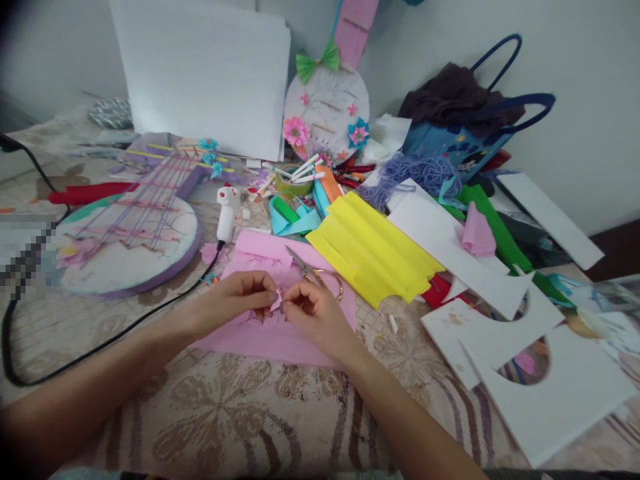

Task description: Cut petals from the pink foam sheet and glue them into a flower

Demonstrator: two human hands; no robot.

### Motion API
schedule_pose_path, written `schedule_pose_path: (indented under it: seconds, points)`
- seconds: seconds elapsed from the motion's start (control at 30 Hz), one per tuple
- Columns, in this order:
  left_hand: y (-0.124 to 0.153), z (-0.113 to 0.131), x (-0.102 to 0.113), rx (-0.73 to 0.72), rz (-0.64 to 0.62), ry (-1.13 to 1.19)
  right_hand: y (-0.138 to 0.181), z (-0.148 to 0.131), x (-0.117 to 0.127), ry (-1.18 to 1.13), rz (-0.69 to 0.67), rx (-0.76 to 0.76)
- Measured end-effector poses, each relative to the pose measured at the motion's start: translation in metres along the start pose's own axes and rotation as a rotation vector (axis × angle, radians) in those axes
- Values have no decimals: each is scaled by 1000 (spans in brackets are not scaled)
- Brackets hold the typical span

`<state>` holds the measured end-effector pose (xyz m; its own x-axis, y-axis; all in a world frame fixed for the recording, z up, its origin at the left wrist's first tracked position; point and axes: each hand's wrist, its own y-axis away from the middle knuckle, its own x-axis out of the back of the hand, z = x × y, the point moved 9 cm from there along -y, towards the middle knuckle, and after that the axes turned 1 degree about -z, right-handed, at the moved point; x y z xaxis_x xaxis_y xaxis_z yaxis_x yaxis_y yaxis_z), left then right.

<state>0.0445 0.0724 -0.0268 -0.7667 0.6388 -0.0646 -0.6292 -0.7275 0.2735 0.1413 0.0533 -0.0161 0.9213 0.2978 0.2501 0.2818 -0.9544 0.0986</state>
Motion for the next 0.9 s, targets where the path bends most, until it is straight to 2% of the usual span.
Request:
schedule_pose_path:
  seconds: [0.47, 0.73, 0.83, 0.87, 0.9]
  points:
    - [0, 1, 2, 2, 37, 31, 1, 0, -2, -33, 21, -27]
    - [1, -3, -1, 42, -6, 37, 1, 1, -1, -40, 38, -12]
    - [2, -3, -1, 51, 7, 32, 0, -3, 6, 100, 28, 36]
    - [2, -2, 1, 49, 20, 36, -1, -5, 13, 201, 46, 63]
    - [2, -2, 2, 47, 31, 43, -1, -8, 24, 320, 118, 91]
